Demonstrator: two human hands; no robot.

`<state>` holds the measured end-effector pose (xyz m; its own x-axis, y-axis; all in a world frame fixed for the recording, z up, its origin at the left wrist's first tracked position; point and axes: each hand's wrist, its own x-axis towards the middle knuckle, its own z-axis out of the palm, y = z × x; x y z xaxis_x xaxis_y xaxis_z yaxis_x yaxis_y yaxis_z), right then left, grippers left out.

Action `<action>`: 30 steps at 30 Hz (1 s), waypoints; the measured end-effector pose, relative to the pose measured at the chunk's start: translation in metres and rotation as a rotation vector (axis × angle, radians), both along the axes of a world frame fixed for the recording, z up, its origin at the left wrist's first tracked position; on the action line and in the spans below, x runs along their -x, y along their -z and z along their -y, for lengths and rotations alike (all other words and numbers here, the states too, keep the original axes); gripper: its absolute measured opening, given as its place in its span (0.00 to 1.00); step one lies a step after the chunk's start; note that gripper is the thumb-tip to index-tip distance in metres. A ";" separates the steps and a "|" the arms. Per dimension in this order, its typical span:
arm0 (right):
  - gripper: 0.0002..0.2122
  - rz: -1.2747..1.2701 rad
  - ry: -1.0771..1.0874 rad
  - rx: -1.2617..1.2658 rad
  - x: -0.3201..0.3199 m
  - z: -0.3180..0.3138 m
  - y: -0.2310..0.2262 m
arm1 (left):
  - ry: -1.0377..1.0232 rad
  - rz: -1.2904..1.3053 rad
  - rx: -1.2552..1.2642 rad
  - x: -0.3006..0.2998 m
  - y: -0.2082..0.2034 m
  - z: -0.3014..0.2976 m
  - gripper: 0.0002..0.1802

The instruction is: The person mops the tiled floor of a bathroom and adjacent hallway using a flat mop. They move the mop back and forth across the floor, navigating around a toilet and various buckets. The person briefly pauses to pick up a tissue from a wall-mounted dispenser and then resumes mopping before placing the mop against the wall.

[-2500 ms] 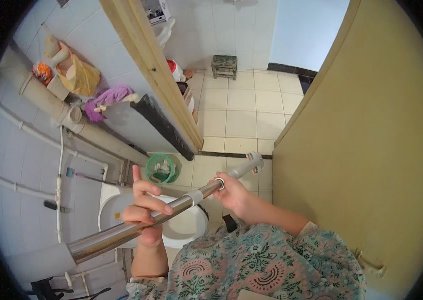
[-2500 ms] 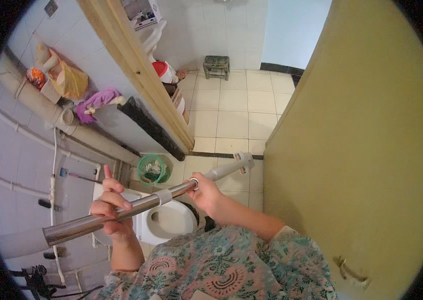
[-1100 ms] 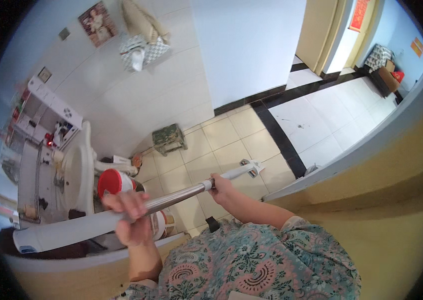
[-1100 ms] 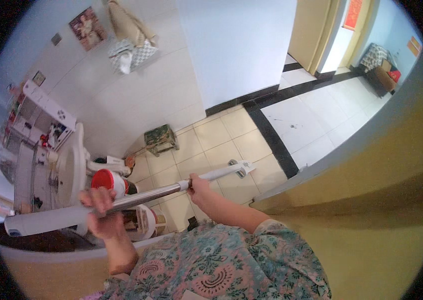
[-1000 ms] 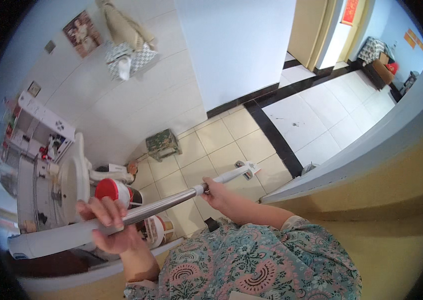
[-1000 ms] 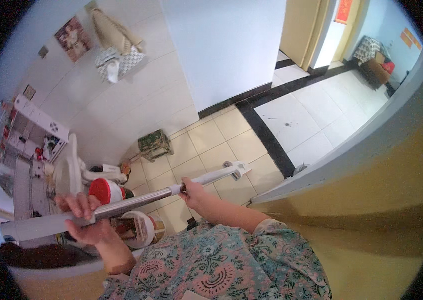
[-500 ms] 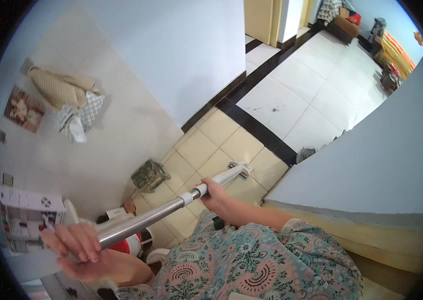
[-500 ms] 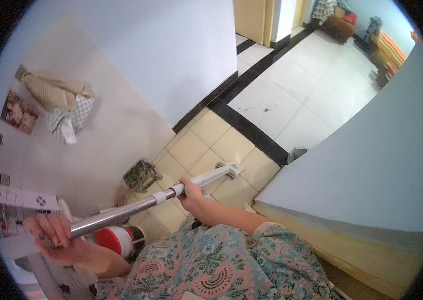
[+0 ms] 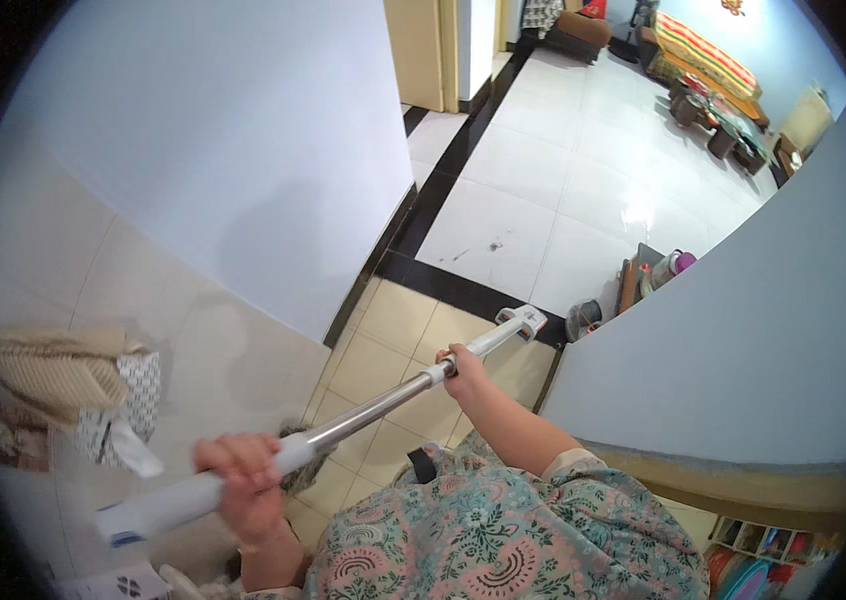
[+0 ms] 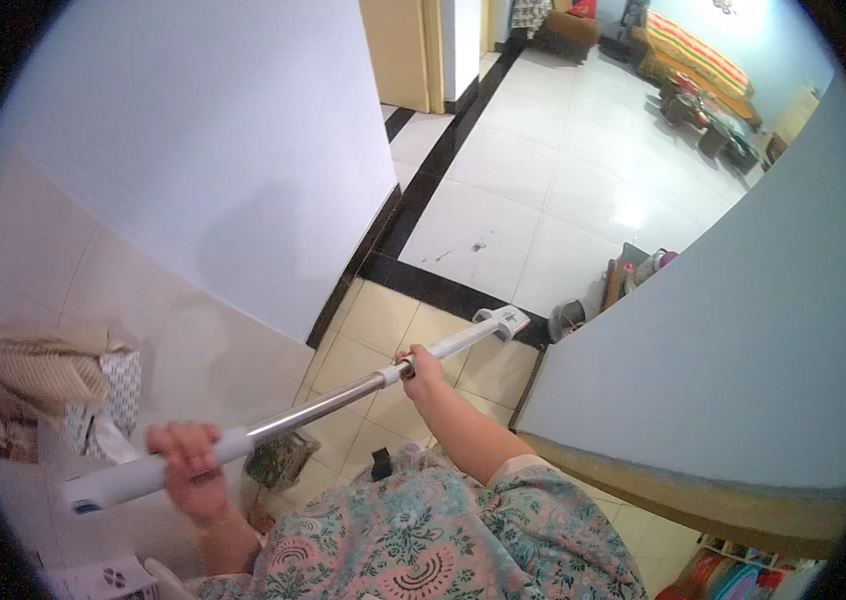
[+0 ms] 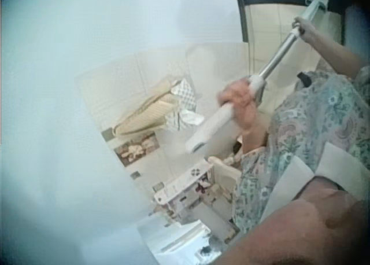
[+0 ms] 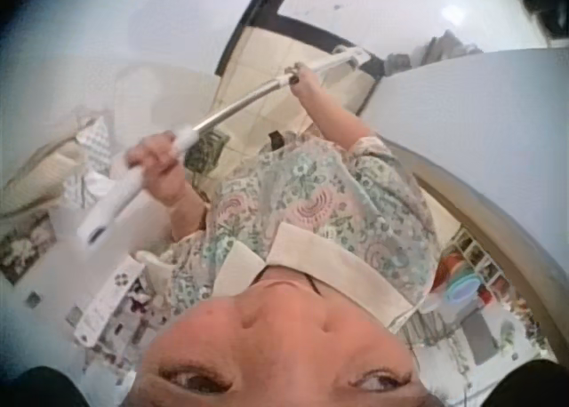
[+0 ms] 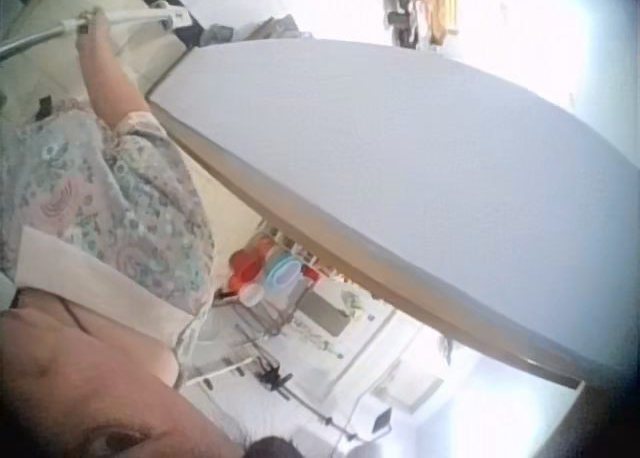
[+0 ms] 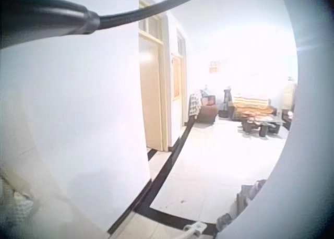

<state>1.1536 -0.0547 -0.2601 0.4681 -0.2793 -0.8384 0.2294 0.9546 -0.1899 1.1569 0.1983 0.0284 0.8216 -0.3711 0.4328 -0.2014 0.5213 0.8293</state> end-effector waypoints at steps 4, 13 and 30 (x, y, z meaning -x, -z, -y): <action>0.07 -0.032 -0.118 0.030 -0.021 0.020 0.003 | -0.016 0.039 -0.050 -0.041 -0.003 0.037 0.13; 0.16 -0.186 -0.058 -0.125 -0.069 0.079 0.040 | 0.122 0.116 -0.274 -0.107 -0.012 0.155 0.15; 0.04 -0.151 0.152 0.043 -0.161 0.334 0.041 | 0.533 0.192 -0.232 -0.275 0.049 0.341 0.15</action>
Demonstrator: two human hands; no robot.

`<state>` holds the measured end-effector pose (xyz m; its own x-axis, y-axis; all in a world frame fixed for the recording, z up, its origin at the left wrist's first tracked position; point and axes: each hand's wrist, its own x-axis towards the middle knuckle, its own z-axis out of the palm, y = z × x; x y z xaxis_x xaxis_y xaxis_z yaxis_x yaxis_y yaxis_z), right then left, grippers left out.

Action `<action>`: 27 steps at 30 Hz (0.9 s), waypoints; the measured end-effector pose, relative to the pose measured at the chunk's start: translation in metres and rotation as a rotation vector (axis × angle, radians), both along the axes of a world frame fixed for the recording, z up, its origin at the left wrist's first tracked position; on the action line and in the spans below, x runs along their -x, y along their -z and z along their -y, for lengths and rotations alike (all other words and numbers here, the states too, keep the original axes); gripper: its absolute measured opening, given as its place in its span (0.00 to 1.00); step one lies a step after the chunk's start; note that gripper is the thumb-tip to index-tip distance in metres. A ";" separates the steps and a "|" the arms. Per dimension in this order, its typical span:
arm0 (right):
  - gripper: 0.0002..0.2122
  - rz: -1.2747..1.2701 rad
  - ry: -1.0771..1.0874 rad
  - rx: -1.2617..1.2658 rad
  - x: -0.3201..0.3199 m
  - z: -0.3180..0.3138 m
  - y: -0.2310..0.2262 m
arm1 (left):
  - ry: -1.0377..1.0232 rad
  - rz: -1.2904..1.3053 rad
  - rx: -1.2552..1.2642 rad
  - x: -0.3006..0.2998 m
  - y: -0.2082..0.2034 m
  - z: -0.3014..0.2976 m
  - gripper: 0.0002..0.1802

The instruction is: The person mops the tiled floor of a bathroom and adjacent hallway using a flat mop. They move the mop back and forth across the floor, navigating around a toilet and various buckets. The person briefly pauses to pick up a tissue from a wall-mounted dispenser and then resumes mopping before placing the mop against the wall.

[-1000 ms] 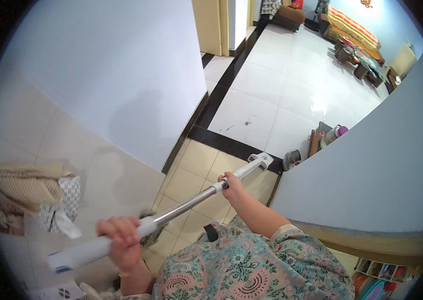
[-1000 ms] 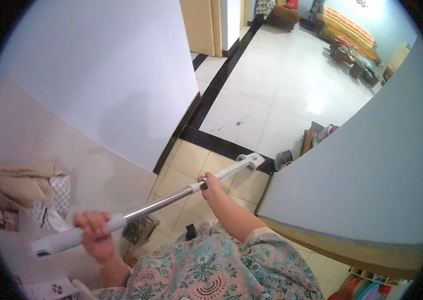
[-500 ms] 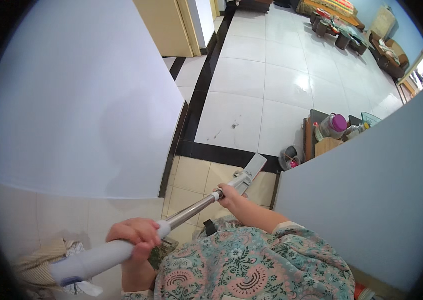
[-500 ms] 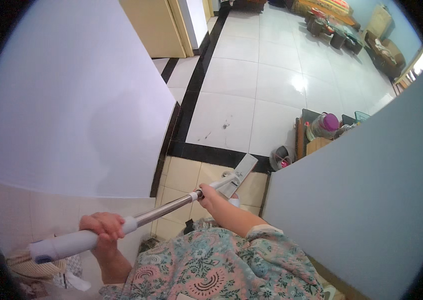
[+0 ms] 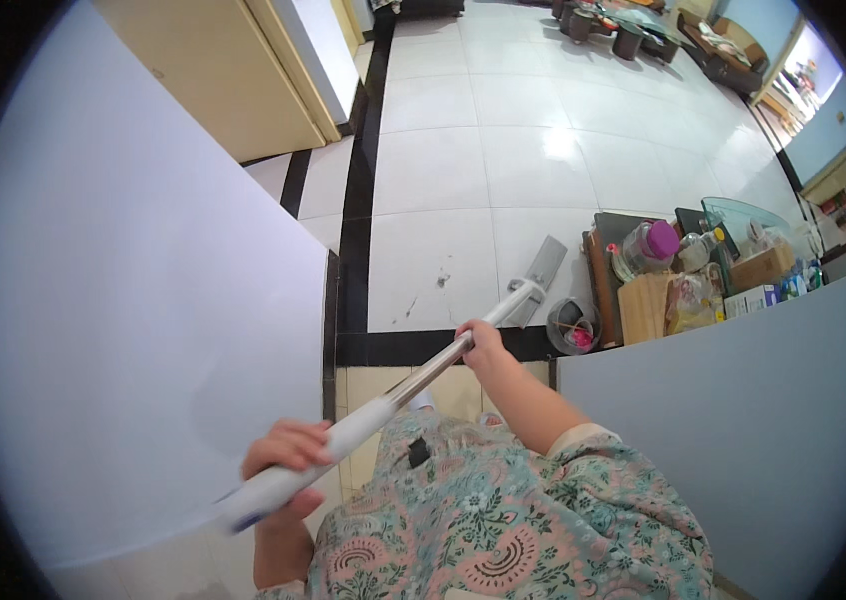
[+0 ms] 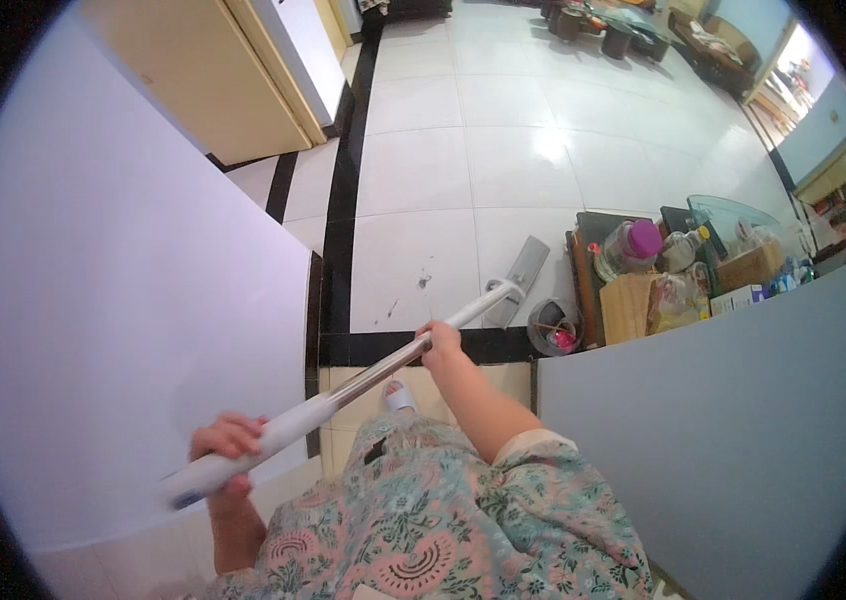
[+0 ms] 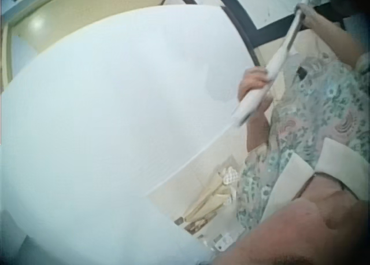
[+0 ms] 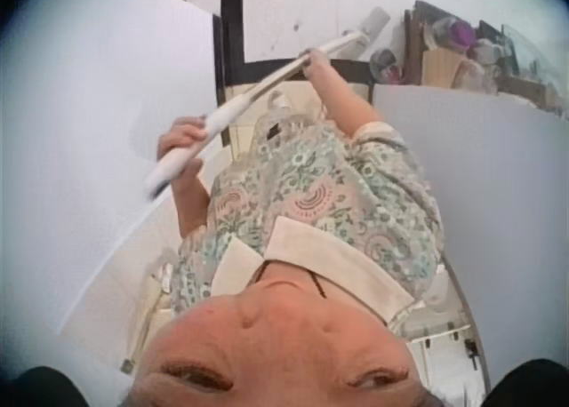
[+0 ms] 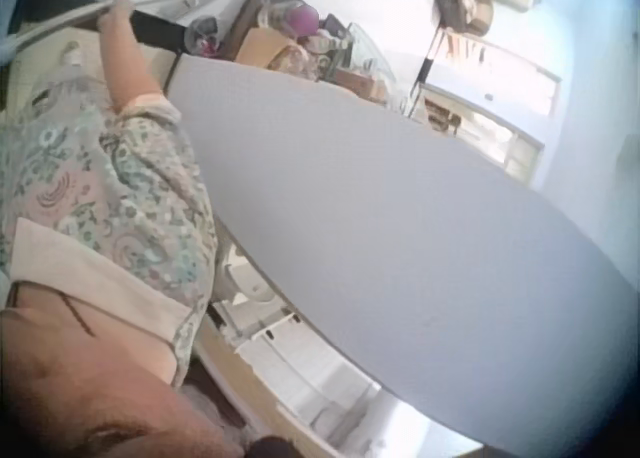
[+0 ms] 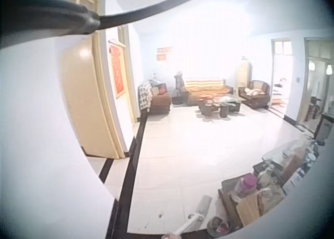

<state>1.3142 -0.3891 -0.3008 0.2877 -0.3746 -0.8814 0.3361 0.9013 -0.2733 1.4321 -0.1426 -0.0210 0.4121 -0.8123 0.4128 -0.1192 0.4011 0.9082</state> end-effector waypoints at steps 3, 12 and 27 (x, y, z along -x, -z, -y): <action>0.04 -0.081 0.336 0.029 -0.032 0.012 -0.011 | 0.259 0.258 -0.100 -0.038 0.017 0.045 0.12; 0.22 -0.015 0.192 0.156 -0.103 0.034 -0.007 | 0.552 0.288 -0.248 -0.141 0.011 0.110 0.10; 0.19 0.132 0.233 0.283 -0.089 0.209 0.028 | 0.759 0.398 -0.351 -0.146 0.022 0.281 0.15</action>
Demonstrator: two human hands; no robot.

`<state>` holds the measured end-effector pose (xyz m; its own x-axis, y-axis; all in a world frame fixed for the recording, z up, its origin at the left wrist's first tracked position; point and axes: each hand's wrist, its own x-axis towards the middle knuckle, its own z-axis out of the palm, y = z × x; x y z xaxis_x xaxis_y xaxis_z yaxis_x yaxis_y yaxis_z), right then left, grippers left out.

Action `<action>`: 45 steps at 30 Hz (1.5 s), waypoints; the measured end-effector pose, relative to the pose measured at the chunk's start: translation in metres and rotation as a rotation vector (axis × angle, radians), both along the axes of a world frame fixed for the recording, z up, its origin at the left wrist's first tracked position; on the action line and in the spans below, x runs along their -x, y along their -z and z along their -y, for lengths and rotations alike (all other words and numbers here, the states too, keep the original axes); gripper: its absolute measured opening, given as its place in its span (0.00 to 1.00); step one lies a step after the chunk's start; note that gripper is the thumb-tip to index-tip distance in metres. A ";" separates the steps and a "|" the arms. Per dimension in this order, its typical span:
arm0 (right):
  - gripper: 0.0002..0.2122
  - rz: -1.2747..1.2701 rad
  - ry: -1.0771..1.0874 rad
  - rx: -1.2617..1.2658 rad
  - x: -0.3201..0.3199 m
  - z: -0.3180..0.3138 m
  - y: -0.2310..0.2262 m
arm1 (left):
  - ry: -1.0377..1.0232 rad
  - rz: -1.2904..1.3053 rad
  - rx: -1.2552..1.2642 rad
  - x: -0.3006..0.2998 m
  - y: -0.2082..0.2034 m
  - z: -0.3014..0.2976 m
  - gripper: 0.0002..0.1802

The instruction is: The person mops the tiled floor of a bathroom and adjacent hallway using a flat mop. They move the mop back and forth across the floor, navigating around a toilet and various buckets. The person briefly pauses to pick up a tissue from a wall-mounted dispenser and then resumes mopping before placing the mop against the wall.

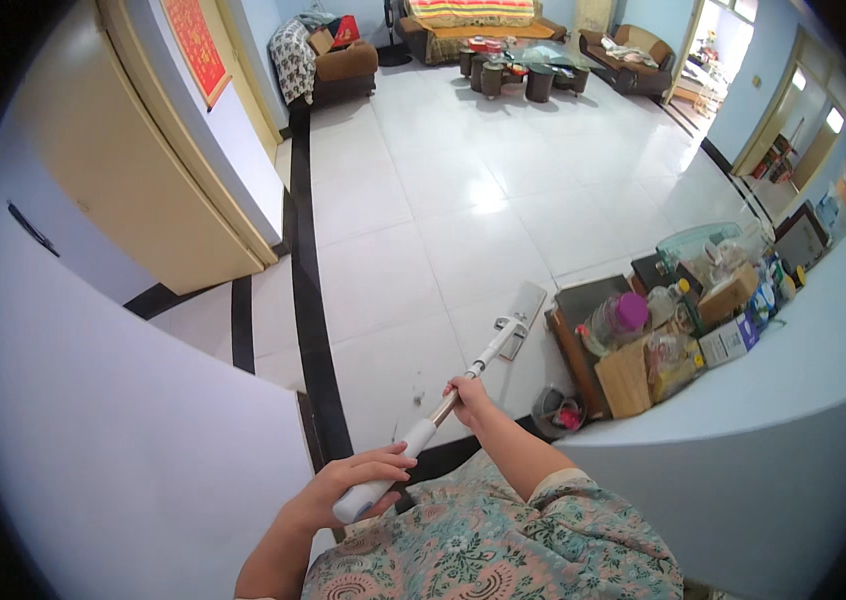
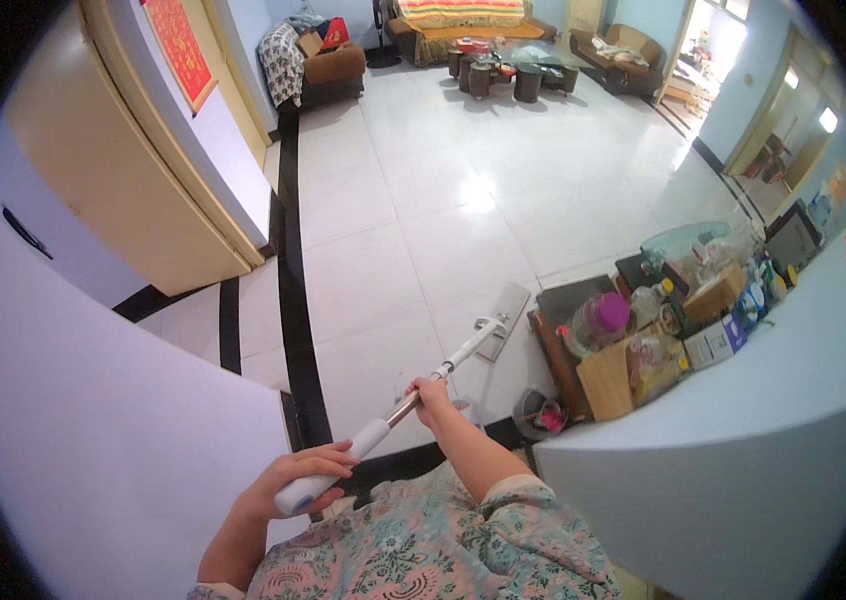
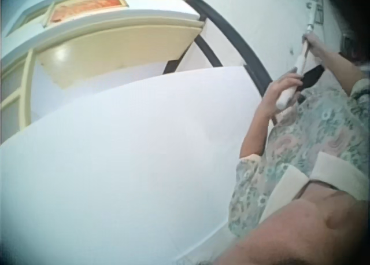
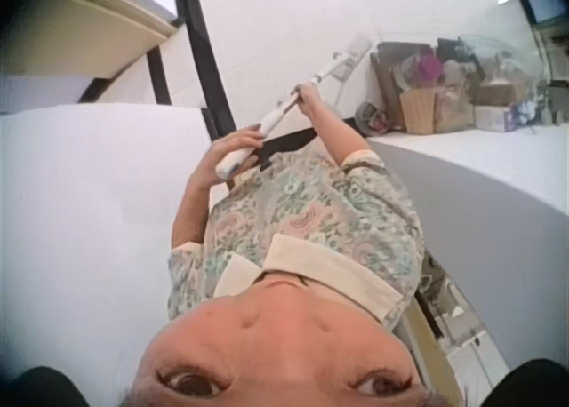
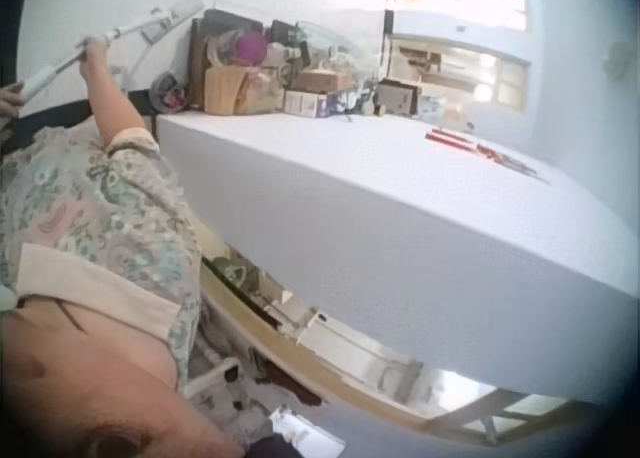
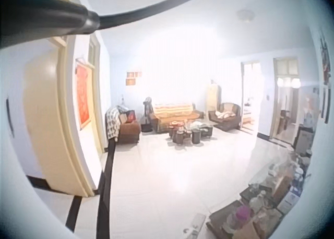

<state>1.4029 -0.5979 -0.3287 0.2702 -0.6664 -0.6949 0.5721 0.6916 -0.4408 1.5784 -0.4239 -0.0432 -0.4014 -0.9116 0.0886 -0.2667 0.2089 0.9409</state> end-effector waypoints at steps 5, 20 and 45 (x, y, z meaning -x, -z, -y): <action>0.17 -0.114 -0.058 0.052 0.035 0.119 0.009 | -0.022 0.043 0.069 0.043 0.028 0.105 0.14; 0.21 -0.248 -0.150 0.047 0.073 0.342 -0.006 | -0.220 -0.005 0.078 0.085 0.036 0.338 0.09; 0.42 -0.522 -1.403 0.289 -0.101 0.016 -0.004 | -1.352 -0.140 -0.054 0.101 0.055 -0.069 0.10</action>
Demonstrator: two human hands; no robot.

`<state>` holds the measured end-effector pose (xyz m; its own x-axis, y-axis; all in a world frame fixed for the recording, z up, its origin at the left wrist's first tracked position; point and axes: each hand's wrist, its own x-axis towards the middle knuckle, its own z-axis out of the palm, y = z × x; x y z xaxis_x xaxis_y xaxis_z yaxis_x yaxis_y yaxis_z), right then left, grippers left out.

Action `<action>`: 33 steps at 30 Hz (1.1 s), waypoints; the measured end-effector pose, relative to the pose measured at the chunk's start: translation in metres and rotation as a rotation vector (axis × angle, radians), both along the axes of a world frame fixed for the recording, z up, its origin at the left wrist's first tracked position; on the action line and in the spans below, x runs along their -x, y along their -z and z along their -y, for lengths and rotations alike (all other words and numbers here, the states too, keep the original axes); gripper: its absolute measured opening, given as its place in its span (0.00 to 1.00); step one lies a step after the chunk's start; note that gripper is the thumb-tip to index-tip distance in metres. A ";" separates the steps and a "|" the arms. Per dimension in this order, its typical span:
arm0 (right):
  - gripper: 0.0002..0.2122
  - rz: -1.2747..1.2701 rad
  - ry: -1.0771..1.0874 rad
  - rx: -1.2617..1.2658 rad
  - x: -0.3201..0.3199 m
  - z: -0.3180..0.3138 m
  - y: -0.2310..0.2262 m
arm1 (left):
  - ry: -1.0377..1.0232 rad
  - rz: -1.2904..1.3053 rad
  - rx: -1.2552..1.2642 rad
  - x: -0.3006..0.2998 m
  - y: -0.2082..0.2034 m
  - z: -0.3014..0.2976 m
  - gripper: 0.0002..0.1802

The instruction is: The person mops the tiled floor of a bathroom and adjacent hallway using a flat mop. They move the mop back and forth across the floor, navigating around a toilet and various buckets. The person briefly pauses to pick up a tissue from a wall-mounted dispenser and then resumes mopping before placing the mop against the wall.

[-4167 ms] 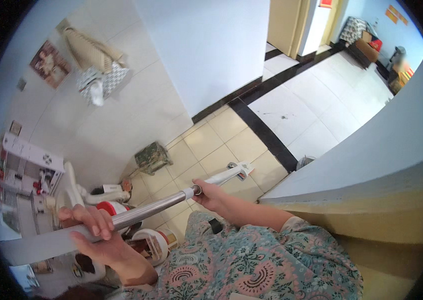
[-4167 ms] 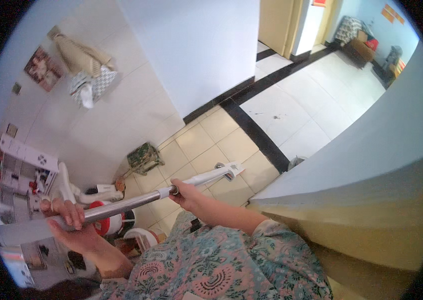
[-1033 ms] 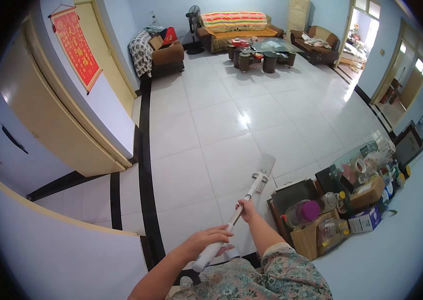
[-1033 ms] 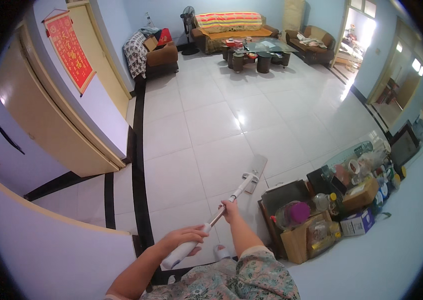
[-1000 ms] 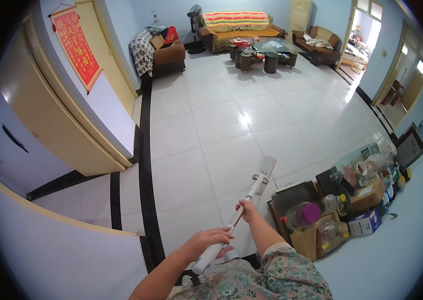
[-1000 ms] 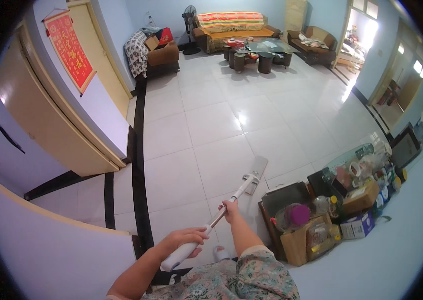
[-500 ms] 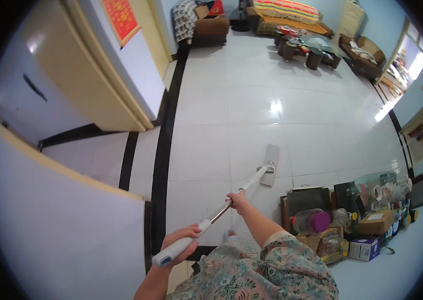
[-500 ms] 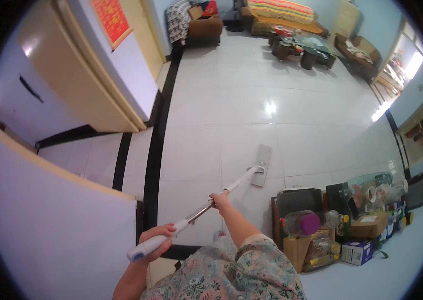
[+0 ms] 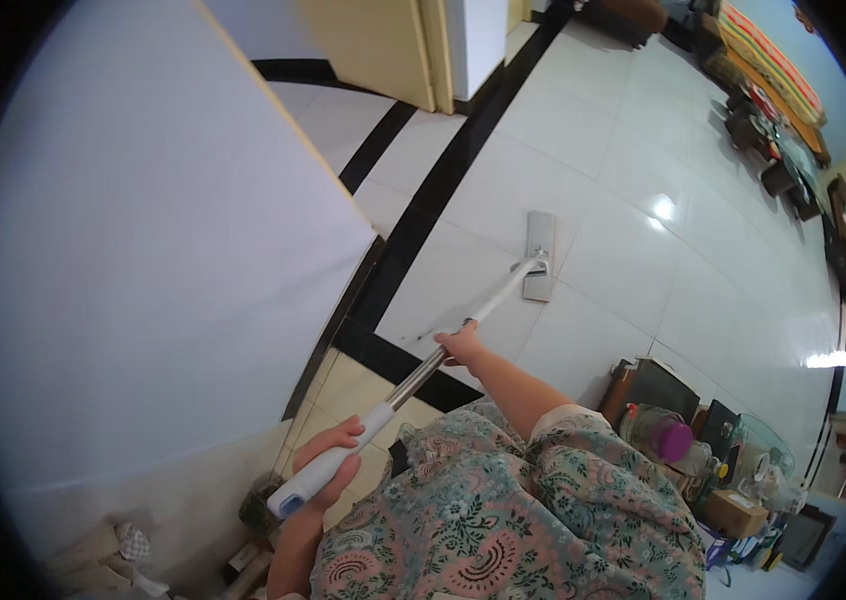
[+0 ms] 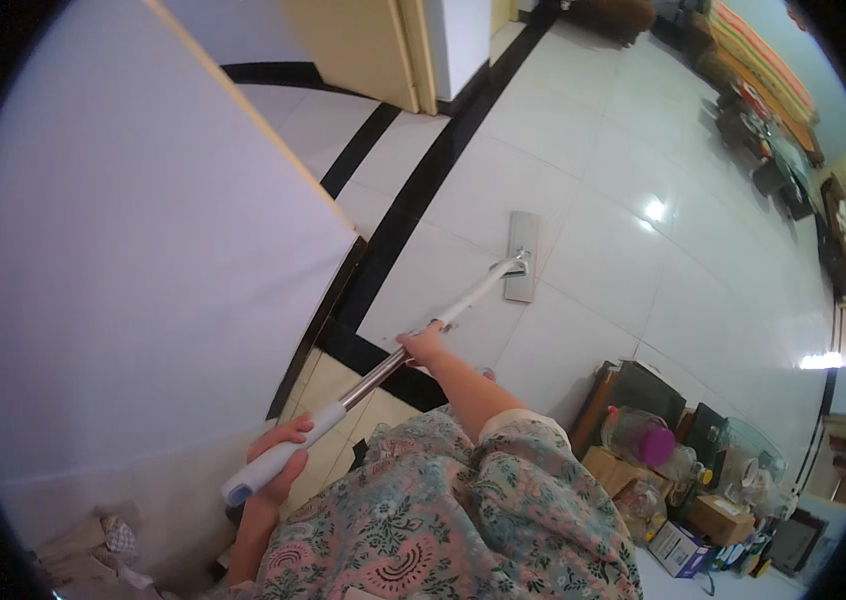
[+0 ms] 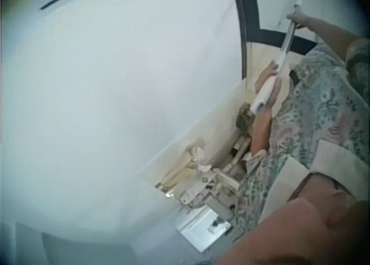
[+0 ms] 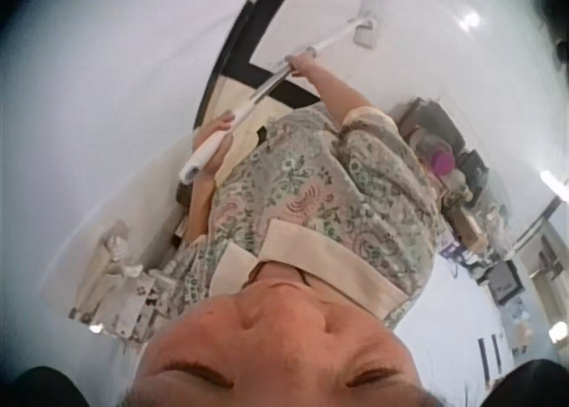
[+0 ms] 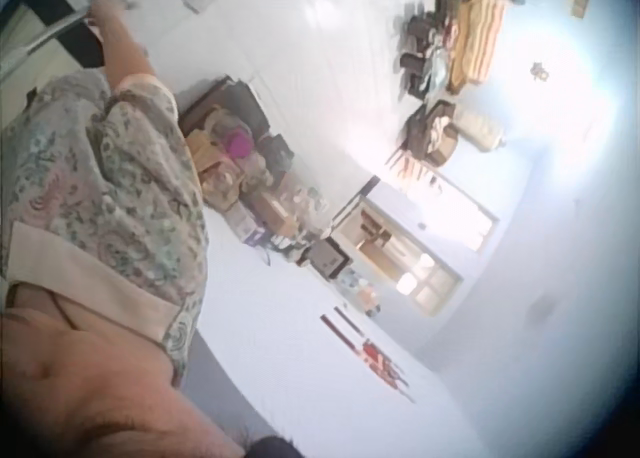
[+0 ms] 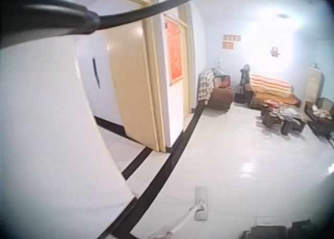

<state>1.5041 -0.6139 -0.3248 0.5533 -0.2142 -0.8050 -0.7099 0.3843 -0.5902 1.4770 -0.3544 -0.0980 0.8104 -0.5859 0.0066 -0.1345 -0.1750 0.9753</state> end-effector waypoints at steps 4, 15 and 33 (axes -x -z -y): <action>0.42 0.013 -0.243 0.012 -0.013 -0.084 -0.001 | -0.254 -0.046 0.002 0.031 -0.019 -0.067 0.09; 0.18 0.090 0.363 -0.514 -0.022 -0.185 0.073 | -0.873 -0.103 0.050 0.090 -0.039 -0.130 0.09; 0.08 -0.352 -0.149 -0.763 0.009 -0.242 -0.046 | -1.369 0.274 0.124 0.164 -0.171 -0.140 0.17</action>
<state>1.4950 -0.3717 -0.2785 0.2227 0.5116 -0.8298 -0.8783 0.4747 0.0570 1.3134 -0.2142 0.0731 0.6956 0.6741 0.2484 -0.1157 -0.2362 0.9648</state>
